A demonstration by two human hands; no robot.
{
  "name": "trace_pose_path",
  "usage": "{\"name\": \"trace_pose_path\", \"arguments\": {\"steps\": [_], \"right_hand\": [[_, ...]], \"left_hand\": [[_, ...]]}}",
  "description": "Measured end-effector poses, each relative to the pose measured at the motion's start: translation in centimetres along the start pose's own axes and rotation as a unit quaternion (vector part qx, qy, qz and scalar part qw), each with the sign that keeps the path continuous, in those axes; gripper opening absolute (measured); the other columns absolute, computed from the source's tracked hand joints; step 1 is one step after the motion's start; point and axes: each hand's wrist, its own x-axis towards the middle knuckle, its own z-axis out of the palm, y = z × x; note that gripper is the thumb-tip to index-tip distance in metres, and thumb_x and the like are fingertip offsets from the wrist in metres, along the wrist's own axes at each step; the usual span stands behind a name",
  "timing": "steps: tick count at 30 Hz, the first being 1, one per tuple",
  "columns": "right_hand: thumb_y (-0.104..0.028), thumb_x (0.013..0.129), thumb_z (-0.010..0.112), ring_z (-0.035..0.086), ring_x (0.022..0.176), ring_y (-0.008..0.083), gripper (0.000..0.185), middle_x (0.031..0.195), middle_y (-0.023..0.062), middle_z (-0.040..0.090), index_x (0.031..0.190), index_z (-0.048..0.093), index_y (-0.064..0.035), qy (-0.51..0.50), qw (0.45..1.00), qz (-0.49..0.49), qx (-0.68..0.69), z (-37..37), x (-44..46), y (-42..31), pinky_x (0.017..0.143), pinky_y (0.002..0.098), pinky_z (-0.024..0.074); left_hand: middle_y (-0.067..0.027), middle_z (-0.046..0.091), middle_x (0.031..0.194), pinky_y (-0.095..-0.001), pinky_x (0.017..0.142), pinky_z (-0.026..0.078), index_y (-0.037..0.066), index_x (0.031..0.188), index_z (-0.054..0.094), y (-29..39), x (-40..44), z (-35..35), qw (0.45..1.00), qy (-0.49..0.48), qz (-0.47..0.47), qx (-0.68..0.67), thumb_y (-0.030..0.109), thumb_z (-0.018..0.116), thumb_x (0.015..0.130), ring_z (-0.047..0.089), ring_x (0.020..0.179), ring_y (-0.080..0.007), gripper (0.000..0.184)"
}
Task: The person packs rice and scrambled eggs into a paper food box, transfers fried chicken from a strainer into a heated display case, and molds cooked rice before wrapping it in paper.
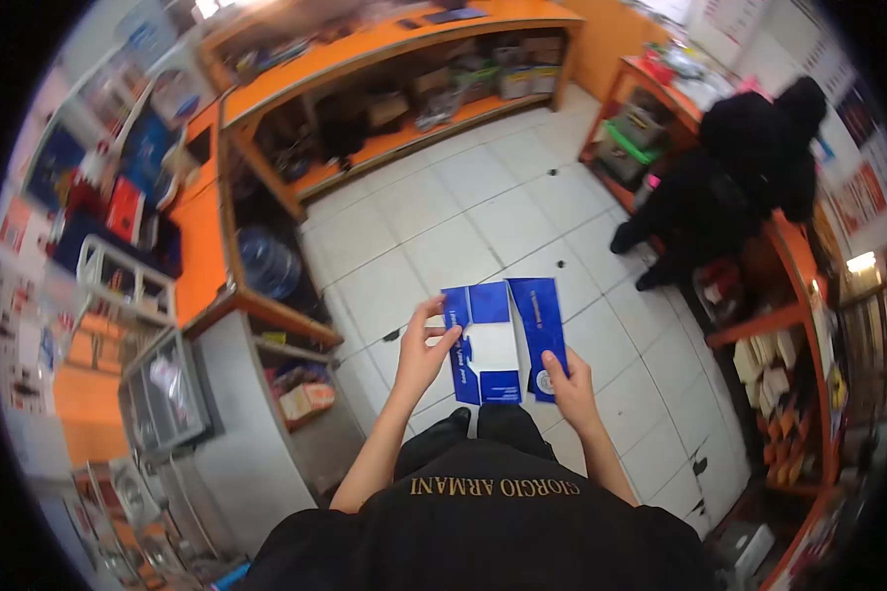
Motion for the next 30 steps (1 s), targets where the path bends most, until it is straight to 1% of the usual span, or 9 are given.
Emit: {"name": "trace_pose_path", "arguments": {"steps": [4, 9, 11, 12, 13, 15, 18, 25, 30], "right_hand": [[-0.021, 0.093, 0.05, 0.051, 0.074, 0.0078, 0.029, 0.081, 0.0028, 0.06, 0.105, 0.057, 0.0048, 0.073, 0.993, -0.058, 0.067, -4.9, -2.9, 0.9, 0.066, 0.0243, 0.0424], [-0.023, 0.094, 0.049, 0.05, 0.074, 0.006, 0.03, 0.083, 0.0014, 0.059, 0.106, 0.057, 0.0033, 0.193, 0.962, -0.043, 0.191, -15.7, -4.8, 2.2, 0.065, 0.0218, 0.0412], [-0.021, 0.095, 0.048, 0.052, 0.079, 0.0049, 0.029, 0.091, 0.0003, 0.061, 0.107, 0.058, 0.0026, 0.252, 0.959, -0.076, 0.109, -20.9, -6.3, 3.3, 0.068, 0.02, 0.0429], [-0.021, 0.089, 0.057, 0.056, 0.08, 0.0144, 0.04, 0.096, 0.0113, 0.06, 0.119, 0.049, 0.0027, 0.297, 0.954, -0.019, -0.029, -23.8, -7.1, 3.9, 0.071, 0.0262, 0.0451], [-0.021, 0.089, 0.057, 0.056, 0.08, 0.0144, 0.04, 0.096, 0.0113, 0.06, 0.119, 0.049, 0.0027, 0.321, 0.947, -0.011, -0.03, -26.0, -7.7, 3.7, 0.071, 0.0262, 0.0451], [-0.022, 0.08, 0.065, 0.058, 0.091, 0.0293, 0.067, 0.111, 0.0213, 0.053, 0.135, 0.032, -0.0013, 0.517, 0.781, -0.107, -0.333, -29.7, -8.6, 3.1, 0.078, 0.035, 0.0462], [-0.022, 0.073, 0.071, 0.052, 0.099, 0.0351, 0.088, 0.115, 0.0222, 0.046, 0.141, 0.019, -0.0031, 0.51, 0.805, 0.012, -0.301, -35.6, -11.5, 3.5, 0.084, 0.0384, 0.0437], [-0.016, 0.072, 0.071, 0.052, 0.091, 0.0276, 0.074, 0.102, 0.0152, 0.046, 0.135, 0.034, -0.0019, 0.633, 0.716, 0.023, -0.292, -46.9, -18.4, 10.3, 0.076, 0.0337, 0.0453], [-0.004, 0.079, 0.06, 0.056, 0.083, 0.0158, 0.049, 0.096, 0.0123, 0.053, 0.125, 0.043, 0.0011, 0.603, 0.786, 0.086, -0.105, -52.7, -21.5, 15.2, 0.07, 0.0243, 0.0471]], "left_hand": [[-0.0194, 0.049, 0.118, -0.0328, 0.07, 0.054, 0.005, 0.137, 0.03, 3.3, 1.5, 8.7, 0.977, -0.123, 0.09, 0.152, 0.027, 0.075, 0.071, 0.063, 0.087, -0.0252, 0.083], [-0.0232, 0.046, 0.125, -0.0329, 0.069, 0.054, 0.006, 0.137, 0.03, 7.6, 3.8, 19.8, 0.975, -0.203, 0.08, 0.04, 0.022, 0.068, 0.077, 0.063, 0.088, -0.0265, 0.073], [-0.0241, 0.047, 0.125, -0.0316, 0.067, 0.054, 0.009, 0.137, 0.032, 9.7, 3.7, 25.6, 0.966, -0.234, 0.096, 0.051, 0.013, 0.061, 0.079, 0.063, 0.089, -0.026, 0.065], [-0.0217, 0.048, 0.123, -0.0291, 0.063, 0.053, 0.01, 0.136, 0.033, 10.3, 3.5, 29.0, 0.96, -0.256, 0.105, 0.033, 0.007, 0.054, 0.08, 0.063, 0.087, -0.0239, 0.06], [-0.0217, 0.048, 0.123, -0.0291, 0.063, 0.053, 0.01, 0.136, 0.033, 10.9, 2.9, 32.4, 0.953, -0.281, 0.106, 0.029, 0.007, 0.054, 0.08, 0.063, 0.087, -0.0239, 0.06], [-0.0191, 0.05, 0.123, -0.0283, 0.063, 0.051, 0.009, 0.136, 0.035, 12.1, 1.3, 38.9, 0.912, -0.362, 0.186, 0.053, 0.006, 0.051, 0.083, 0.062, 0.088, -0.0221, 0.056], [-0.0169, 0.049, 0.124, -0.0287, 0.069, 0.05, 0.01, 0.137, 0.034, 14.4, -2.2, 47.1, 0.86, -0.478, 0.176, -0.01, 0.004, 0.048, 0.084, 0.06, 0.092, -0.021, 0.054], [-0.0131, 0.042, 0.134, -0.0295, 0.103, 0.027, 0.003, 0.137, 0.032, 15.9, -1.3, 57.7, 0.772, -0.619, 0.111, -0.09, -0.001, 0.036, 0.082, 0.037, 0.127, -0.0201, 0.055], [-0.0118, 0.04, 0.136, -0.029, 0.103, 0.026, 0.0, 0.134, 0.036, 15.6, 2.6, 63.7, 0.764, -0.631, 0.084, -0.107, 0.0, 0.035, 0.078, 0.036, 0.128, -0.0199, 0.055]]}}
